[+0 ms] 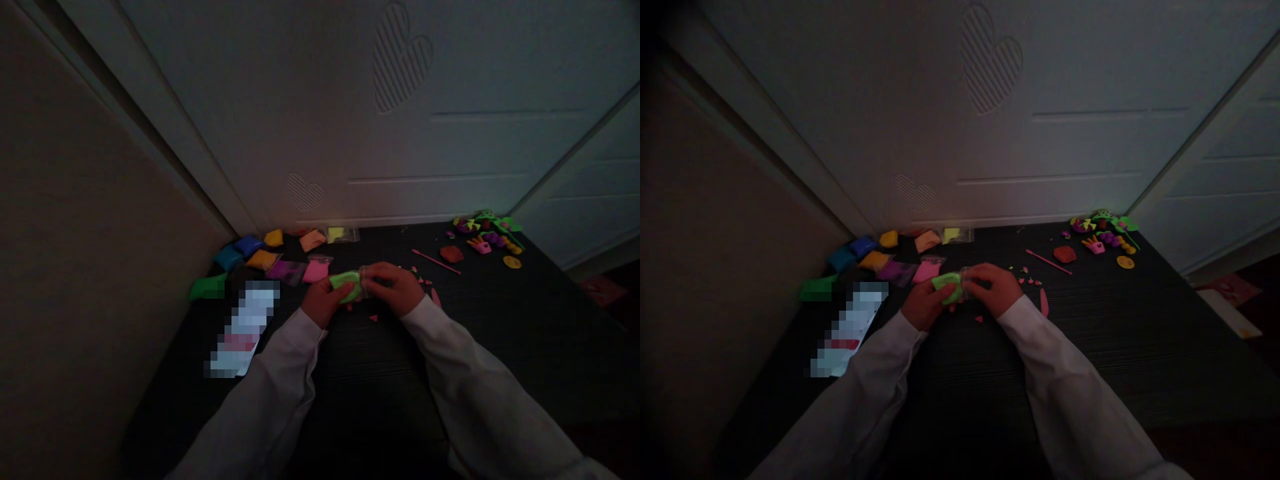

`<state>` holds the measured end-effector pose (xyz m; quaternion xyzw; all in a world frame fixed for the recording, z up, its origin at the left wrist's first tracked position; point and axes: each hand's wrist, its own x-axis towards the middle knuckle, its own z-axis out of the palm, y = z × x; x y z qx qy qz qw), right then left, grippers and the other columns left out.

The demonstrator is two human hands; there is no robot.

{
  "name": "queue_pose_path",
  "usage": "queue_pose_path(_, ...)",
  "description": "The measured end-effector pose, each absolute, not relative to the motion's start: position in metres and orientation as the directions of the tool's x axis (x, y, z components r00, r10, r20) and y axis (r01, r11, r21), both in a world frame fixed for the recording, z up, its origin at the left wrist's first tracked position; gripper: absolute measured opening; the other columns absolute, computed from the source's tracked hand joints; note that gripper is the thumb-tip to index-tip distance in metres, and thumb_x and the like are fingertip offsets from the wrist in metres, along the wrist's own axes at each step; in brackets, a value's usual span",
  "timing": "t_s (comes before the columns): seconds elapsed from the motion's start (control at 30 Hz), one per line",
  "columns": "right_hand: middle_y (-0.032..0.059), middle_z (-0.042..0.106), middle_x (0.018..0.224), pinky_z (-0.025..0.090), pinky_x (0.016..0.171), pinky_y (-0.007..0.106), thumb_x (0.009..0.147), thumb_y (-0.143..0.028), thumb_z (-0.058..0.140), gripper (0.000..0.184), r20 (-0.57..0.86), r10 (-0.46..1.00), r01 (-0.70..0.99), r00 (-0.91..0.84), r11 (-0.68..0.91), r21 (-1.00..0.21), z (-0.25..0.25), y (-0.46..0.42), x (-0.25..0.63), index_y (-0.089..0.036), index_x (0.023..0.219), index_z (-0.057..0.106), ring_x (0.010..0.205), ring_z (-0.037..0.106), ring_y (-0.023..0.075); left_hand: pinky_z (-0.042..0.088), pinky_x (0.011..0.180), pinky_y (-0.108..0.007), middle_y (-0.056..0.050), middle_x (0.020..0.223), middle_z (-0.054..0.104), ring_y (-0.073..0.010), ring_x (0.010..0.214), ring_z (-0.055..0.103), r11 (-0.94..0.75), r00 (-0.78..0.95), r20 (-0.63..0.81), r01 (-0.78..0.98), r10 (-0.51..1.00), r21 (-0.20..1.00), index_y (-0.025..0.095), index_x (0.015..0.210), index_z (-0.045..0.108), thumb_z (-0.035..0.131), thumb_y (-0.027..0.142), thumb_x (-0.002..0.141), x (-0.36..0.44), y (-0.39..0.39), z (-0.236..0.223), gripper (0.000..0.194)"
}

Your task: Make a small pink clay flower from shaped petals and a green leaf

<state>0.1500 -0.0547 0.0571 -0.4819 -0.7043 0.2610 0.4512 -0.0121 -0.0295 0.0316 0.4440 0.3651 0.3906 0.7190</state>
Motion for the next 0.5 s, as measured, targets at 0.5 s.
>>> queue_pose_path(0.5,0.0052,0.063,0.086,0.044,0.075,0.032,0.07,-0.023,0.056,0.014,0.479,0.851,0.504,-0.215,0.517,-0.692,0.0544,-0.0575,0.1459,-0.02,0.081,0.064,0.082,0.057,0.0157,0.041,0.035,-0.022,-0.001,0.051,0.058,-0.0133,0.042,0.054,0.389,0.5,-0.243,-0.21,0.831,0.897,0.009,0.071,0.055,0.066,0.027,0.058,-0.0148,-0.0329,0.0357,0.024)
